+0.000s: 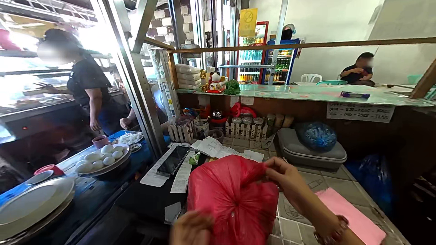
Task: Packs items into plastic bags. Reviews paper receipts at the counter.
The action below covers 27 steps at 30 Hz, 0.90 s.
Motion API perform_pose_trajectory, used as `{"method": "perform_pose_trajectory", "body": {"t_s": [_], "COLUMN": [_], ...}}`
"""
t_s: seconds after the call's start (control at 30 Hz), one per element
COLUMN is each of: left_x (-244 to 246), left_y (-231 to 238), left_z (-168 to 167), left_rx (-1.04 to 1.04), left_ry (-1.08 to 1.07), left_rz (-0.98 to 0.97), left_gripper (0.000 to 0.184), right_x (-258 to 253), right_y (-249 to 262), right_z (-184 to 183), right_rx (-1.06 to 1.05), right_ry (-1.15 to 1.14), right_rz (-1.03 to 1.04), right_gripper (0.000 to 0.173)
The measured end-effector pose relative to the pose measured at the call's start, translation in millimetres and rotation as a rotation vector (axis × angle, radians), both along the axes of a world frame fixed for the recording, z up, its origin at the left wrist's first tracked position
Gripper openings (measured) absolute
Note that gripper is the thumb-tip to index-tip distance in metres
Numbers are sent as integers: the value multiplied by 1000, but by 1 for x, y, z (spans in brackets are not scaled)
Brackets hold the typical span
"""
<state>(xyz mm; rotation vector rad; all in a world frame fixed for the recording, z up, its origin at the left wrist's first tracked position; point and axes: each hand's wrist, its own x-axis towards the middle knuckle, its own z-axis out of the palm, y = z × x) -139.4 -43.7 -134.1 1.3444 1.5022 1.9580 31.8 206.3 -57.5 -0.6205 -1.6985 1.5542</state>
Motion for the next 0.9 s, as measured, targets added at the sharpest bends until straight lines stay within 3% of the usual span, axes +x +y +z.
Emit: {"method": "perform_pose_trajectory", "body": {"t_s": [0.1, 0.17, 0.23, 0.37, 0.47, 0.57, 0.7, 0.8, 0.9], "left_x": [25, 33, 26, 8, -6, -19, -38, -36, -25], "left_y": [53, 85, 108, 117, 100, 44, -58, -139, -187], "left_z": [10, -3, -10, 5, 55, 106, 151, 144, 106], "left_rx": [-326, -415, -339, -129, 30, 32, -37, -266, -489], "left_ry": [736, 1025, 1140, 1134, 934, 707, 666, 611, 601], "left_rz": [106, 350, 506, 421, 411, 528, 703, 848, 809], "left_gripper": [101, 96, 66, 36, 24, 22, 21, 23, 28], "right_x": [21, 39, 58, 85, 93, 103, 112, 117, 119], "right_y": [-37, -51, -52, -36, -26, -22, -21, -23, -25], "right_z": [3, -2, -16, -61, -84, -94, -114, -134, -139], "right_rx": [191, 265, 296, 202, 181, 207, 251, 243, 242], "right_ry": [-49, -81, -65, 8, 85, 111, 114, 53, 23], "right_rz": [261, 319, 202, -144, -304, -419, -453, -447, -442], "right_gripper": [20, 29, 30, 25, 25, 24, 20, 19, 18]}}
